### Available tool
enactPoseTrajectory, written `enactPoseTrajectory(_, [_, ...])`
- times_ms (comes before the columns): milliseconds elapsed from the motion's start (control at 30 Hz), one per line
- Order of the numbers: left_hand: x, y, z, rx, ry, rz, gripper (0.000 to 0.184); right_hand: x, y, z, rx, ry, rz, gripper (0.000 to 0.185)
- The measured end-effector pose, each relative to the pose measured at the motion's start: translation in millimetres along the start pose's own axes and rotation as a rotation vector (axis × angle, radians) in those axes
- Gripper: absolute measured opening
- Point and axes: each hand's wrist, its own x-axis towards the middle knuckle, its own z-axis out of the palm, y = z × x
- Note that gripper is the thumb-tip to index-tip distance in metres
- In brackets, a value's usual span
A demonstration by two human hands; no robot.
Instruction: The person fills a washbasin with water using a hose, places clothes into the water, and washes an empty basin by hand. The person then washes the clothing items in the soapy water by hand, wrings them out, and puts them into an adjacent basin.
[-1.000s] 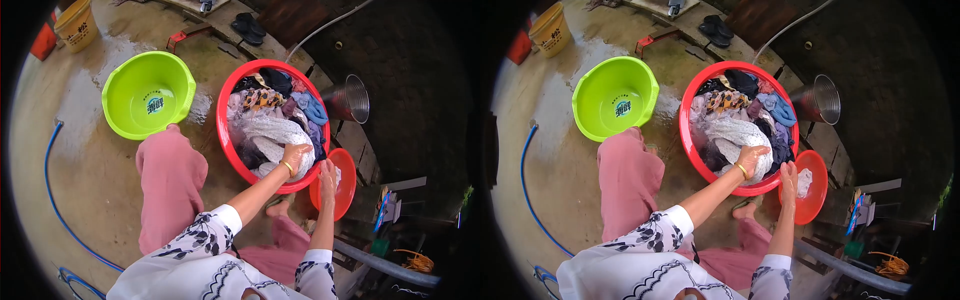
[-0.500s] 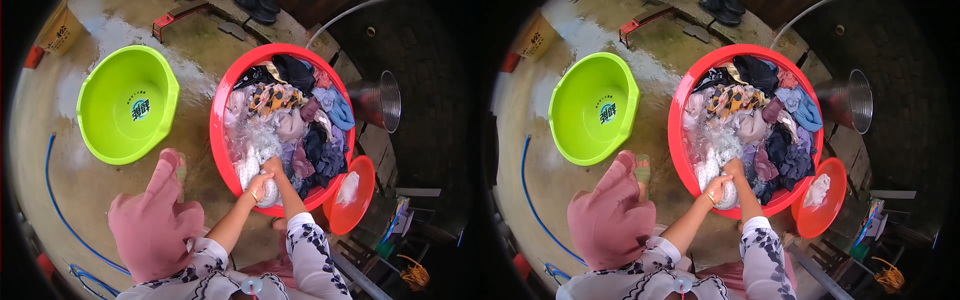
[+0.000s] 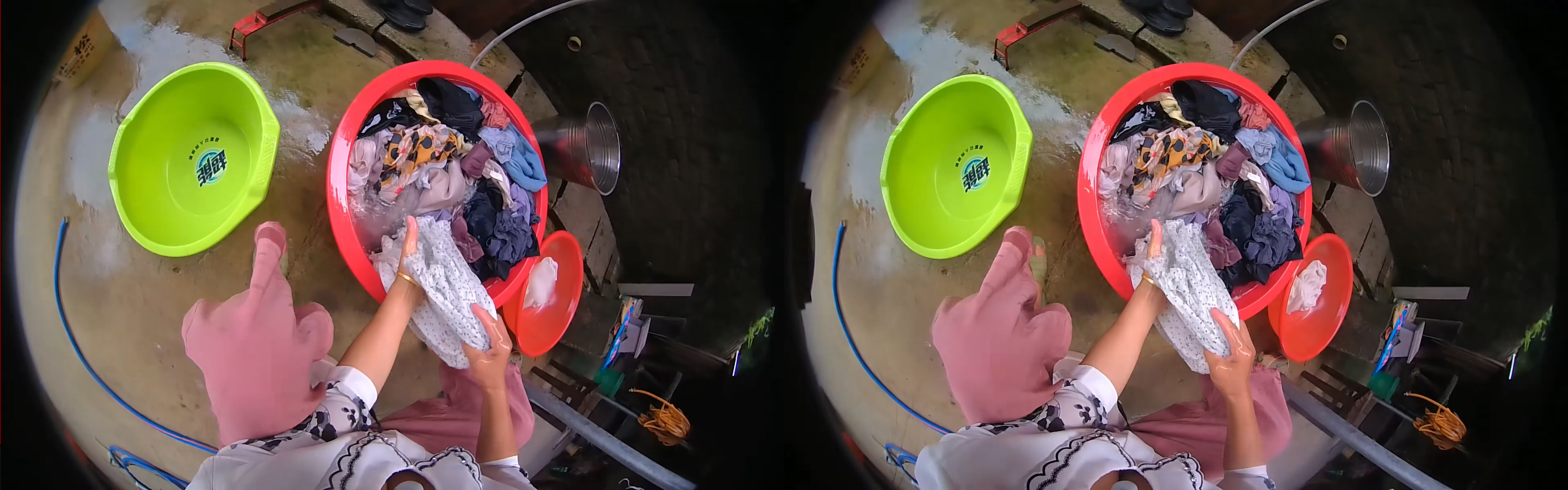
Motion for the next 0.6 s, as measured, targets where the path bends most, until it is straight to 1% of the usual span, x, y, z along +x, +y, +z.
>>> enactPoseTrajectory(33, [-2.5,-8.5,19.2,0.016,0.078,0.019,0.062,-2.5,-3.0,-0.9,0.0,0.013,0.003,0.059])
enactPoseTrajectory(67, [-7.3,-14.9,36.3,0.031,0.156,0.036,0.063,-5.5,-4.8,-1.5,0.011,0.074,0.068,0.057])
enactPoseTrajectory(100, [-11.1,-17.8,48.6,0.079,0.183,0.031,0.063,-7.7,-5.9,-3.5,0.017,0.131,0.133,0.054])
enactPoseTrajectory(133, [-12.4,-22.2,48.8,0.072,0.178,0.019,0.063,-2.3,-9.9,-3.4,0.005,0.137,0.136,0.054])
enactPoseTrajectory(200, [-15.0,-28.0,47.4,0.175,0.063,-0.009,0.069,27.6,-23.5,9.6,-0.143,0.243,-0.011,0.054])
enactPoseTrajectory(267, [-11.4,-38.1,51.3,0.117,0.064,0.05,0.051,55.0,-37.4,31.8,-0.306,0.272,-0.132,0.051])
enactPoseTrajectory(300, [-9.7,-39.3,52.0,0.124,0.064,0.064,0.048,66.7,-40.9,40.0,-0.302,0.279,-0.132,0.051])
enactPoseTrajectory(367, [-3.0,-36.5,47.6,0.207,0.094,0.143,0.044,84.8,-40.8,49.8,-0.353,0.344,-0.267,0.043])
enactPoseTrajectory(400, [1.3,-31.5,42.9,0.271,0.123,0.197,0.041,90.7,-33.4,51.1,-0.355,0.343,-0.266,0.043])
enactPoseTrajectory(467, [8.1,-26.1,34.3,0.434,0.212,0.305,0.037,102.6,-14.0,52.5,-0.208,0.307,-0.194,0.036])
enactPoseTrajectory(500, [8.5,-24.3,33.5,0.544,0.276,0.359,0.035,110.4,-7.4,51.4,-0.171,0.306,-0.278,0.032])
enactPoseTrajectory(533, [9.0,-22.1,39.0,0.627,0.332,0.397,0.032,118.5,4.1,51.2,-0.173,0.305,-0.275,0.032])
enactPoseTrajectory(567, [4.1,-23.5,43.3,0.647,0.382,0.379,0.026,125.8,19.8,52.7,-0.134,0.322,-0.272,0.031])
enactPoseTrajectory(600, [1.1,-23.1,39.8,0.646,0.392,0.38,0.026,133.3,36.8,55.1,-0.09,0.337,-0.27,0.029])
